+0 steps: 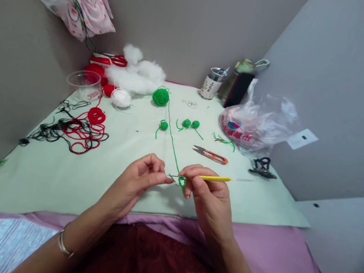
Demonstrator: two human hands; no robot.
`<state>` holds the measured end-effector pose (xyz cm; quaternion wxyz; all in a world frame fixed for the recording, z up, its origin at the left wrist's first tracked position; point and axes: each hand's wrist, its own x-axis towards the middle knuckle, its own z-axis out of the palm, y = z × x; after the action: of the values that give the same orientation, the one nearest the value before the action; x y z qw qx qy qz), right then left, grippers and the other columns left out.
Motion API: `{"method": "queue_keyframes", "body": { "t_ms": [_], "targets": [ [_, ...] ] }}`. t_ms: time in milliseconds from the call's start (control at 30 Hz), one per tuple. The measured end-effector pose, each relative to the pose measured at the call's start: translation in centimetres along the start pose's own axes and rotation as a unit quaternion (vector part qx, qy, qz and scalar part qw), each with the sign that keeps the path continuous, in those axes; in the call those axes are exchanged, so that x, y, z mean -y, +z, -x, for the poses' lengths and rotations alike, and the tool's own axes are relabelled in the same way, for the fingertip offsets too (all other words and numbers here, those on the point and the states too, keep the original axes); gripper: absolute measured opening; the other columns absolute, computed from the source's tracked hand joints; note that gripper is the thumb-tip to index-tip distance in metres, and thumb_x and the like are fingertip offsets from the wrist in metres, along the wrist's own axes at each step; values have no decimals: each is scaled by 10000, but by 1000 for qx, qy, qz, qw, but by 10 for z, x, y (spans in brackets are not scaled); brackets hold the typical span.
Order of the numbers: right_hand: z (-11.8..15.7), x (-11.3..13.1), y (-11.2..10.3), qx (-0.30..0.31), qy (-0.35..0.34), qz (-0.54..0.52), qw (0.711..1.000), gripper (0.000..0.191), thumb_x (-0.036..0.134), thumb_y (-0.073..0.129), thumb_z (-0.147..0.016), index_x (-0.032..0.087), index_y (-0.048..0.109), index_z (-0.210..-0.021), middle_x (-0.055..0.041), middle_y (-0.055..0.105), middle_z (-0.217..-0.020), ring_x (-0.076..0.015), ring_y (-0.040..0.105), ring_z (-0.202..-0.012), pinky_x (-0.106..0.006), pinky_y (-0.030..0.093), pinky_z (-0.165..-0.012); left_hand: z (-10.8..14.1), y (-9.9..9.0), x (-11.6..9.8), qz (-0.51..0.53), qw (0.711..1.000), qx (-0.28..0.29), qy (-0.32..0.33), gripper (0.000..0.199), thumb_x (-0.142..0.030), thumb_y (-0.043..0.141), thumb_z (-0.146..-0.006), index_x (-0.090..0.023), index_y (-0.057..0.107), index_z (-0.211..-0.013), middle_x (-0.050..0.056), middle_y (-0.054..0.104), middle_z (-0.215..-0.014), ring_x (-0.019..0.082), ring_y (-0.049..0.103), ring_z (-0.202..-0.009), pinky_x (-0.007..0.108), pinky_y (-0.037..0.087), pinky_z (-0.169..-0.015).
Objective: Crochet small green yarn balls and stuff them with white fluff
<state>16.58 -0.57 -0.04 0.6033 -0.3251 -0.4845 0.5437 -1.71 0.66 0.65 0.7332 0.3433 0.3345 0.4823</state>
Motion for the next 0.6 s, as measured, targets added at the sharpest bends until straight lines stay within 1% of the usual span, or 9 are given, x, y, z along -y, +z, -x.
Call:
{"method": "queue_keyframes", "body": {
  "t_ms": [100, 200, 267, 333, 400, 433, 500, 533, 600],
  "targets": [
    [-2, -2, 0, 6, -5, -30, 1000, 122, 303, 706, -974, 264, 821, -957, -23, 748, -948, -65, 551, -549, -238, 452, -532, 2, 1, -7, 83, 996, 18, -1, 126, -184, 765, -815, -168, 643, -790, 8, 566, -872, 148, 549, -875, 382, 556, -963],
    [-1, -3, 1, 18, 0, -31, 999, 130, 288, 687, -990, 266, 814, -980, -23, 741, -973, -42, 533, -527, -223, 429, -512, -2, 14, -13, 148, 988, 34, 21, 92, -239, 701, -863, -162, 688, -815, 62, 618, -947, 216, 590, -1065, 405, 570, -981],
    [3, -4, 2, 40, 9, -28, 999, 138, 280, 673, -1000, 268, 811, -993, -22, 735, -978, -31, 521, -512, -218, 406, -499, -8, 26, -17, 198, 979, 30, 35, 197, -310, 642, -933, -172, 695, -804, 78, 668, -998, 245, 612, -1161, 411, 564, -1002],
    [6, -4, 3, 72, 17, -30, 997, 146, 276, 662, -1007, 273, 808, -1007, -23, 730, -979, -25, 511, -495, -217, 372, -474, -18, 37, -22, 241, 968, 45, 43, 335, -387, 548, -1006, -193, 687, -770, 65, 705, -984, 266, 636, -1202, 492, 532, -1073],
    [9, -2, 3, 92, 18, -35, 995, 154, 270, 652, -1012, 280, 806, -1023, -25, 730, -991, -19, 502, -479, -215, 341, -451, -26, 43, -25, 236, 966, 54, 93, 503, -411, 456, -1054, -210, 626, -625, 43, 738, -920, 272, 640, -1258, 536, 451, -1170],
    [9, -1, 3, 92, 14, -36, 995, 159, 264, 647, -1014, 284, 804, -1030, -25, 731, -1000, -16, 499, -473, -215, 332, -443, -29, 43, -25, 206, 968, 51, 135, 584, -414, 409, -1071, -218, 576, -547, 38, 750, -881, 273, 634, -1289, 534, 394, -1219],
    [8, 2, 2, 73, -4, -34, 997, 163, 253, 641, -1017, 281, 801, -1026, -24, 735, -997, -12, 490, -464, -213, 324, -437, -31, 37, -21, 76, 968, 34, 238, 683, -390, 323, -1093, -236, 515, -456, 40, 778, -852, 274, 601, -1359, 505, 251, -1300],
    [7, 3, 1, 59, -16, -32, 998, 161, 248, 642, -1016, 276, 800, -1018, -24, 737, -991, -11, 486, -461, -212, 322, -434, -30, 32, -17, -19, 956, 26, 291, 690, -359, 301, -1094, -246, 541, -456, 40, 798, -893, 273, 570, -1400, 488, 167, -1326],
    [4, 5, 0, 29, -41, -24, 998, 154, 241, 647, -1012, 264, 799, -997, -25, 743, -980, -10, 480, -458, -211, 325, -433, -26, 19, -8, -230, 901, 13, 367, 627, -325, 332, -1085, -249, 691, -577, 36, 811, -1128, 281, 480, -1485, 484, 8, -1340]
  ]
}}
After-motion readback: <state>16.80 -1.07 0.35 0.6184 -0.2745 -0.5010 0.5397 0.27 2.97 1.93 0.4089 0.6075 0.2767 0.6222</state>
